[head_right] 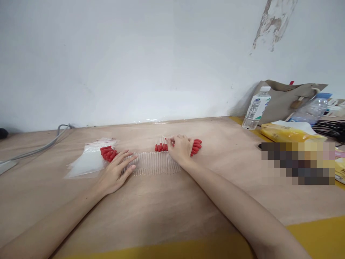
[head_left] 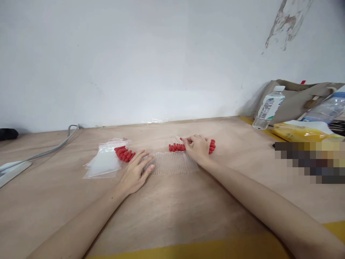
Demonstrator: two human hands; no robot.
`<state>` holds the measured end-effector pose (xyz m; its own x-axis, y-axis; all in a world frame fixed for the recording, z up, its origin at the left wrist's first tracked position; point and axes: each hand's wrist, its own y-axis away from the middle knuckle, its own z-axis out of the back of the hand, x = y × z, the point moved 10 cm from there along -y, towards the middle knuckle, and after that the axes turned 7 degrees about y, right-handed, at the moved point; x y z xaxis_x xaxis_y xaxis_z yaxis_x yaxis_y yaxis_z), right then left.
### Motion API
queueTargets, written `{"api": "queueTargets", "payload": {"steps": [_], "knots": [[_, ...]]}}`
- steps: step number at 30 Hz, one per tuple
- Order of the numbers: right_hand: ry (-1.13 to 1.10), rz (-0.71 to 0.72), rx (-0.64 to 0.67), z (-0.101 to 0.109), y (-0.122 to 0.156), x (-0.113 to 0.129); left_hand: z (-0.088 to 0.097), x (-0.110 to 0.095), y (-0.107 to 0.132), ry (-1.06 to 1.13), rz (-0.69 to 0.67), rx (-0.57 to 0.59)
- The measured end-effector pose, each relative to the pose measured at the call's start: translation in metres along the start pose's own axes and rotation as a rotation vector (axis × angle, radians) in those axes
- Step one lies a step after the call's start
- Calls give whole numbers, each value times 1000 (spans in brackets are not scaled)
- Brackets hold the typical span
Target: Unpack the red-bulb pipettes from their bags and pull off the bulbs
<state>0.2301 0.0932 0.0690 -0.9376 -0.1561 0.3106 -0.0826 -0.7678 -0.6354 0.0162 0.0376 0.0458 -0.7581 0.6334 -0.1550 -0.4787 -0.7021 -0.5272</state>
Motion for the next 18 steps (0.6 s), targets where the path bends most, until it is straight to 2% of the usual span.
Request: {"api": "queueTargets", "payload": {"steps": [3,6,8,10,14,18], "knots": [[-159,55,-97,25,11,-9,3,-2,-1,7,-11,-18],[-254,220,-93,43,30,-9,18,-10,-3,1,-25,-156],[-281,328,-58,50,45,-6,30,-24,-3,-16,-74,-276],[-301,405,-30,55,57,-1,34,-43,-2,-37,-164,-329],[-335,486,-1,57,73,13,23,-83,-1,-117,-344,-270],[-368,550,12,57,80,24,12,-105,1,-178,-433,-229]]}}
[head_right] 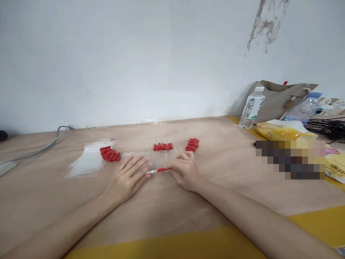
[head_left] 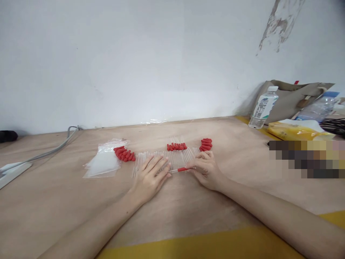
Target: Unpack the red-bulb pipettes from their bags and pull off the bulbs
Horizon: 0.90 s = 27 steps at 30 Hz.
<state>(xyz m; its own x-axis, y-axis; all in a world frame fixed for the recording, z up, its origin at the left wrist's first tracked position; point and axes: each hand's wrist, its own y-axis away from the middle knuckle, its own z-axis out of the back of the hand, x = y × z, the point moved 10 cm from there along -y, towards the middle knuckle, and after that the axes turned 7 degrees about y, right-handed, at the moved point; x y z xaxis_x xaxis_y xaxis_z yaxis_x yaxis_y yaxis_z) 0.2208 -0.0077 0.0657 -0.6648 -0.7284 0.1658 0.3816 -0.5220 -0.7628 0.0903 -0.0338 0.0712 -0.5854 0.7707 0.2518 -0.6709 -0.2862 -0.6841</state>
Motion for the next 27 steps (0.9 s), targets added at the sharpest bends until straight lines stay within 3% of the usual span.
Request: {"api": "queueTargets", "payload": {"steps": [6,13,19,23,27], "knots": [[75,37,100,-13,-2,11,-8,-4,-1,10,-15,25],[173,181,26,-23,-2,33,-7,-11,0,69,-55,30],[135,237,40,-21,0,44,1,-26,1,68,-181,-10],[103,304,99,-24,3,50,0,-25,4,121,-145,-1],[91,371,55,-18,7,56,-3,-25,8,205,-118,29]]}}
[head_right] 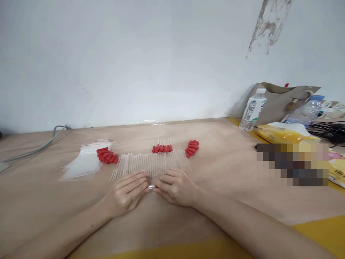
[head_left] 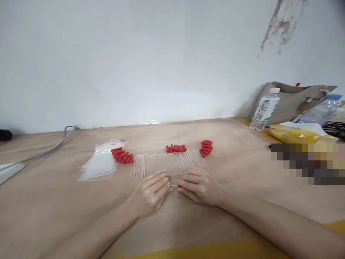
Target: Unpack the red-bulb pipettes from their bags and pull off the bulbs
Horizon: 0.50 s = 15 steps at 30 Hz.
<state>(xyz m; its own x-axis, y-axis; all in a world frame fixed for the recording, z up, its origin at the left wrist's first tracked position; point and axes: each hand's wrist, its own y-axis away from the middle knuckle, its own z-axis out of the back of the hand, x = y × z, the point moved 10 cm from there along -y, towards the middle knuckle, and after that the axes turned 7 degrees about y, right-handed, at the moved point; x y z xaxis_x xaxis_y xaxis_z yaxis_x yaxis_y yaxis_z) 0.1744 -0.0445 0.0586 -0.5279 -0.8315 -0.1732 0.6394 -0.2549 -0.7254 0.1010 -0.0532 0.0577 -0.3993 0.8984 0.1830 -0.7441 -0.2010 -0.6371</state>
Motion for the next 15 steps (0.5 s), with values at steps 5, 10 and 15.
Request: {"api": "queueTargets", "payload": {"steps": [5,10,15], "knots": [[28,68,-50,6,1,8,2,0,2,81,15,-21],[84,153,-65,10,3,16,5,-1,1,136,16,-32],[119,225,-93,17,3,23,8,-2,2,166,28,-46]]}}
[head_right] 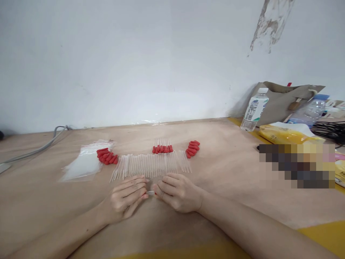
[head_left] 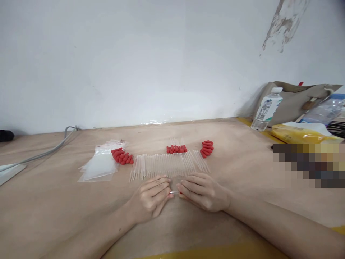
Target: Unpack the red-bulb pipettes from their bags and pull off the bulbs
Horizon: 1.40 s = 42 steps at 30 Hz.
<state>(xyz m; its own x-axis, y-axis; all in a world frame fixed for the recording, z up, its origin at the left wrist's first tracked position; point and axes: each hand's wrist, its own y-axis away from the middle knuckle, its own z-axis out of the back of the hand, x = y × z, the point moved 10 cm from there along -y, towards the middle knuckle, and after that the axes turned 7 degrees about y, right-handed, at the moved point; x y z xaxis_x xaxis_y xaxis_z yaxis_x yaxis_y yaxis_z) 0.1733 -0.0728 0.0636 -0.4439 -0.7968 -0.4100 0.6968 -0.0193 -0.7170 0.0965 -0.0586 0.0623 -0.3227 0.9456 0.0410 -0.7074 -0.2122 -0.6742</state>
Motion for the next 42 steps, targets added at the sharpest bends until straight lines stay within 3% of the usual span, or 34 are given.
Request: {"api": "queueTargets", "payload": {"steps": [16,19,21,23,25,29,32,35,42], "knots": [[-19,69,38,5,7,5,3,1,7,92,29,-7],[-5,5,12,15,16,-14,12,19,15,70,127,-28],[80,-143,-25,25,26,-47,29,47,24,-9,293,-106],[182,-422,-67,35,46,-97,51,76,35,-117,462,-225],[190,-765,-98,41,79,-149,65,95,39,-208,537,-287],[161,-1247,-178,39,161,-216,59,107,31,-289,509,-218],[47,-1617,-225,24,227,-240,47,110,31,-309,523,-151],[-15,-1684,-287,13,248,-246,38,113,33,-307,562,-93],[-144,-1643,-344,3,232,-243,33,107,29,-379,466,-56]]}}
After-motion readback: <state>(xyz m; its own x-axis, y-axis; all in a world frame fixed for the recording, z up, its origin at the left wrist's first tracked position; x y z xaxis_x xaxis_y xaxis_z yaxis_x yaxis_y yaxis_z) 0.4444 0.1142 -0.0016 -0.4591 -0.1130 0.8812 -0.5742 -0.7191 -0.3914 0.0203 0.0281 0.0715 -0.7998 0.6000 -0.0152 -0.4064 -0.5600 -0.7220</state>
